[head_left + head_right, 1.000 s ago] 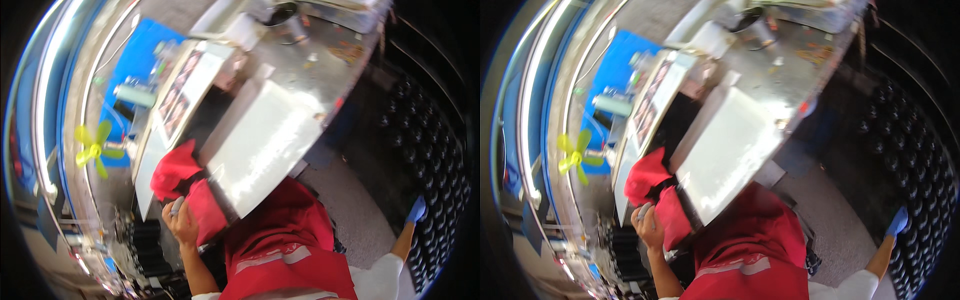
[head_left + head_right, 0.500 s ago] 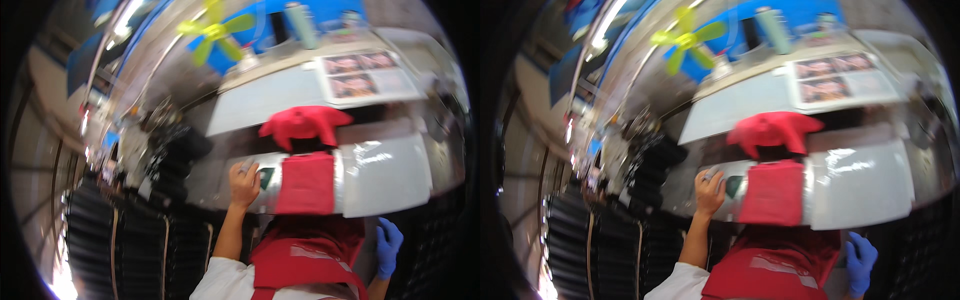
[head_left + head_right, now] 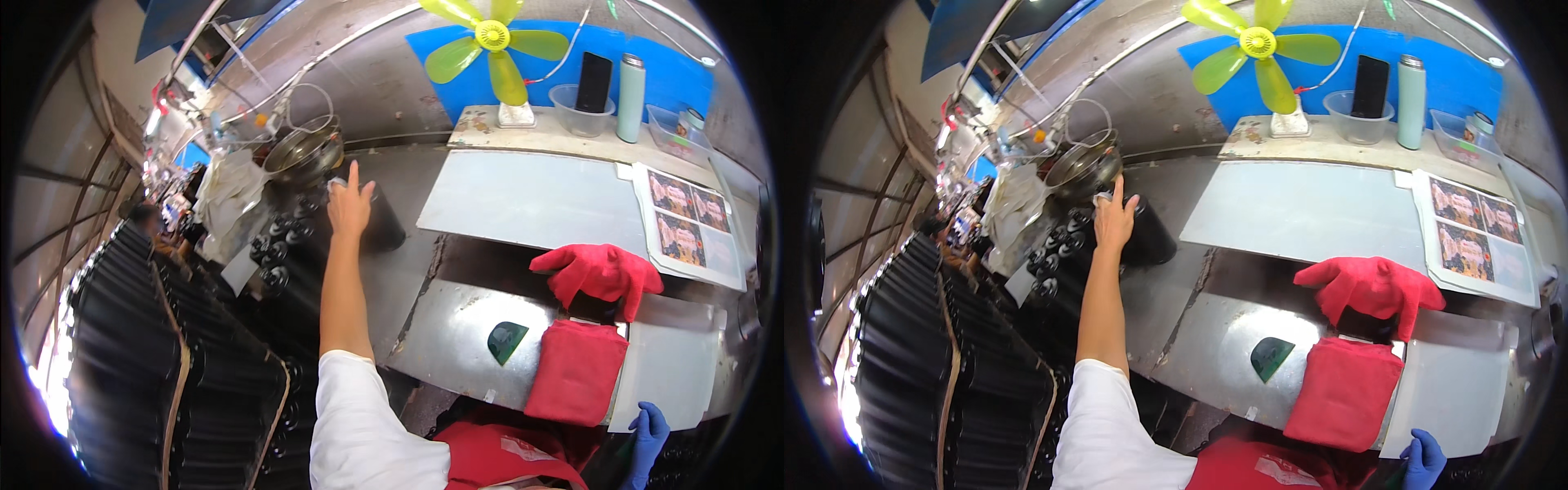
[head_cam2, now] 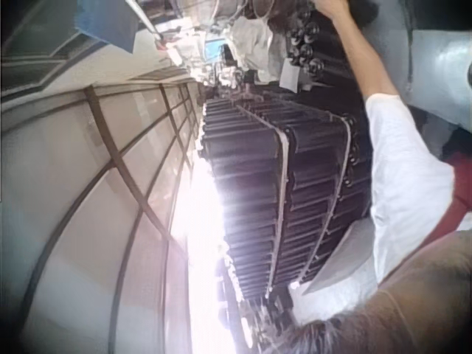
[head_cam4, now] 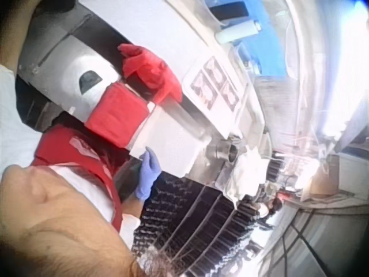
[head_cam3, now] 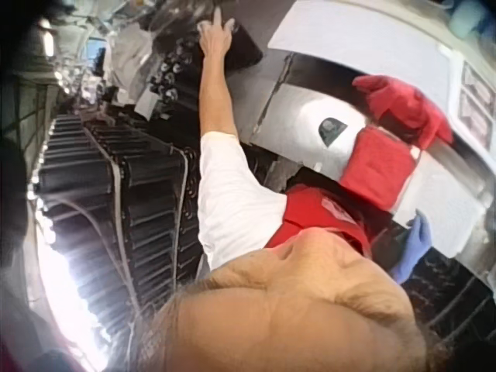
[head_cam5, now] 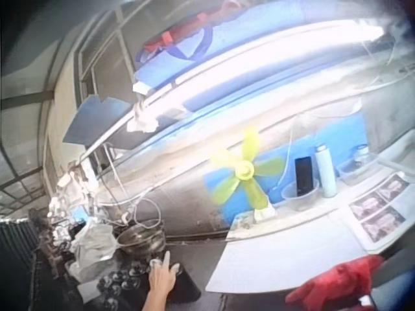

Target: The person applies decorative labels and gold strips to black bottles. They use a green sponge to smooth the labels and a red cloth to hold the bottle while working at a metal counter.

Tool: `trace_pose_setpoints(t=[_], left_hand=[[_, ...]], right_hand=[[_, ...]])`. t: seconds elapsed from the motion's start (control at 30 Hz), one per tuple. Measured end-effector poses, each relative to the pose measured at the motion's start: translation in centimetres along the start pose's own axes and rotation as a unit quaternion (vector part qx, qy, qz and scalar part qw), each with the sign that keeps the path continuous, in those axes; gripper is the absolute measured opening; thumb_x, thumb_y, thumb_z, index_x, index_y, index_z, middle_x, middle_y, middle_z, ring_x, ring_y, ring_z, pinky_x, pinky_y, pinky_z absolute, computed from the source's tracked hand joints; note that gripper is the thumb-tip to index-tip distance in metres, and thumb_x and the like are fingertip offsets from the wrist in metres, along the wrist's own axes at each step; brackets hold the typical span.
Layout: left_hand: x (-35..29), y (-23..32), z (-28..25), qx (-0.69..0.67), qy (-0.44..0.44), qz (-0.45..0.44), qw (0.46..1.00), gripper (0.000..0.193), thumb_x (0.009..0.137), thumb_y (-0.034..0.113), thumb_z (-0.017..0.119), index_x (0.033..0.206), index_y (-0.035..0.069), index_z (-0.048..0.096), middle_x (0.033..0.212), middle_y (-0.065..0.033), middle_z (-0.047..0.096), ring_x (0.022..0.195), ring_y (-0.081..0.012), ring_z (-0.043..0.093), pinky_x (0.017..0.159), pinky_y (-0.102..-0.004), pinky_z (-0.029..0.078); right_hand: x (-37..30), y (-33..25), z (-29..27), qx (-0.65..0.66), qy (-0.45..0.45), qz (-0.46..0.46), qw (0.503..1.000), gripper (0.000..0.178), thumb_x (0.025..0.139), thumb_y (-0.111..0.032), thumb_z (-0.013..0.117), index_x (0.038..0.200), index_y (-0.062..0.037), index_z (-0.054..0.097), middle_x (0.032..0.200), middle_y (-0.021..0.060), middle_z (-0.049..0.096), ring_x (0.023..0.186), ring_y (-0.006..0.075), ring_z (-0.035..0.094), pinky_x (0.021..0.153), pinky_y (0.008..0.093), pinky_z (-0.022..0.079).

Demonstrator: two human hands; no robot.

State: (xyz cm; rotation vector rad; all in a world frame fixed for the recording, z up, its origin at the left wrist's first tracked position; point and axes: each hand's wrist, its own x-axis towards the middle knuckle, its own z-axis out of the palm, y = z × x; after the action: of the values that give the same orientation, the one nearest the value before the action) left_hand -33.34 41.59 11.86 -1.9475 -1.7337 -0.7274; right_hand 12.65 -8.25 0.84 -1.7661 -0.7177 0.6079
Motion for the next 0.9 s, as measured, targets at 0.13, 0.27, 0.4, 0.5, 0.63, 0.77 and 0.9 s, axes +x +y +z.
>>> trace_pose_setpoints(t=[0.13, 0.27, 0.4, 0.5, 0.63, 0.77, 0.9], left_hand=[[-0.4, -0.2, 1.0, -0.024, -0.029, 0.007, 0.999, 0.025, 0.088, 0.035, 0.054, 0.101, 0.014, 0.058, 0.092, -0.0149, 0.06, 0.088, -0.0351, 0.058, 0.071, -0.0445, 0.047], [-7.4, -0.1, -0.7, -0.046, 0.1, 0.074, 0.991, 0.018, 0.084, 0.025, 0.063, 0.095, 0.01, 0.061, 0.083, -0.0111, 0.06, 0.081, -0.0321, 0.058, 0.068, -0.041, 0.048], [-10.5, 4.3, -8.0, -0.137, 0.095, 0.077, 0.983, 0.01, 0.08, 0.013, 0.066, 0.086, 0.007, 0.061, 0.074, -0.0114, 0.058, 0.068, -0.0315, 0.055, 0.058, -0.0405, 0.043], [-11.2, 10.2, -14.7, -0.299, -0.025, 0.137, 0.944, 0.009, 0.073, 0.005, 0.067, 0.079, 0.006, 0.061, 0.066, -0.0107, 0.055, 0.058, -0.0276, 0.053, 0.055, -0.035, 0.041], [-10.6, 15.8, -18.3, -0.491, -0.195, 0.285, 0.8, 0.012, 0.07, 0.005, 0.069, 0.08, 0.004, 0.062, 0.065, -0.0092, 0.057, 0.057, -0.0242, 0.054, 0.055, -0.0311, 0.042], [-10.6, 25.0, -15.2, -0.633, -0.304, 0.314, 0.639, 0.009, 0.079, 0.009, 0.064, 0.086, 0.003, 0.062, 0.071, -0.0091, 0.057, 0.063, -0.0186, 0.056, 0.058, -0.0284, 0.043], [-11.8, 29.1, -9.9, -0.694, -0.391, 0.145, 0.587, 0.023, 0.09, 0.007, 0.054, 0.113, 0.001, 0.057, 0.09, 0.0004, 0.058, 0.078, -0.0065, 0.05, 0.071, -0.0196, 0.042]], right_hand=[[-1.0, -3.6, 1.4, -0.04, -0.006, 0.049, 0.998, 0.012, 0.085, 0.0, 0.055, 0.091, 0.0039, 0.065, 0.062, 0.0039, 0.056, 0.054, 0.0084, 0.052, 0.05, 0.021, 0.038], [-1.3, -6.1, 1.7, 0.0, 0.003, 0.105, 0.994, 0.012, 0.083, 0.0, 0.057, 0.087, 0.005, 0.067, 0.06, 0.0052, 0.06, 0.051, 0.0087, 0.054, 0.049, 0.0208, 0.041], [-0.2, -9.1, 2.6, -0.045, -0.098, 0.041, 0.993, 0.015, 0.082, -0.003, 0.061, 0.094, 0.0012, 0.069, 0.067, 0.0059, 0.064, 0.06, 0.0092, 0.059, 0.057, 0.0221, 0.047], [0.8, -10.4, 3.9, -0.059, -0.195, -0.058, 0.977, 0.028, 0.079, -0.009, 0.068, 0.107, -0.0054, 0.065, 0.079, 0.0054, 0.066, 0.062, 0.0084, 0.057, 0.06, 0.0232, 0.048], [2.2, -13.5, 6.3, -0.079, -0.309, -0.139, 0.937, 0.062, 0.074, -0.023, 0.077, 0.129, -0.0113, 0.051, 0.105, 0.0066, 0.063, 0.059, 0.0113, 0.052, 0.062, 0.0248, 0.047], [1.3, -13.5, 6.4, -0.096, -0.304, -0.14, 0.937, 0.081, 0.068, -0.036, 0.08, 0.136, -0.0112, 0.043, 0.117, 0.0098, 0.06, 0.064, 0.0152, 0.054, 0.069, 0.0284, 0.049], [2.8, -12.5, 7.2, -0.114, -0.253, 0.022, 0.96, 0.082, 0.07, -0.042, 0.077, 0.136, -0.008, 0.042, 0.115, 0.0155, 0.061, 0.087, 0.022, 0.063, 0.082, 0.0317, 0.048]])
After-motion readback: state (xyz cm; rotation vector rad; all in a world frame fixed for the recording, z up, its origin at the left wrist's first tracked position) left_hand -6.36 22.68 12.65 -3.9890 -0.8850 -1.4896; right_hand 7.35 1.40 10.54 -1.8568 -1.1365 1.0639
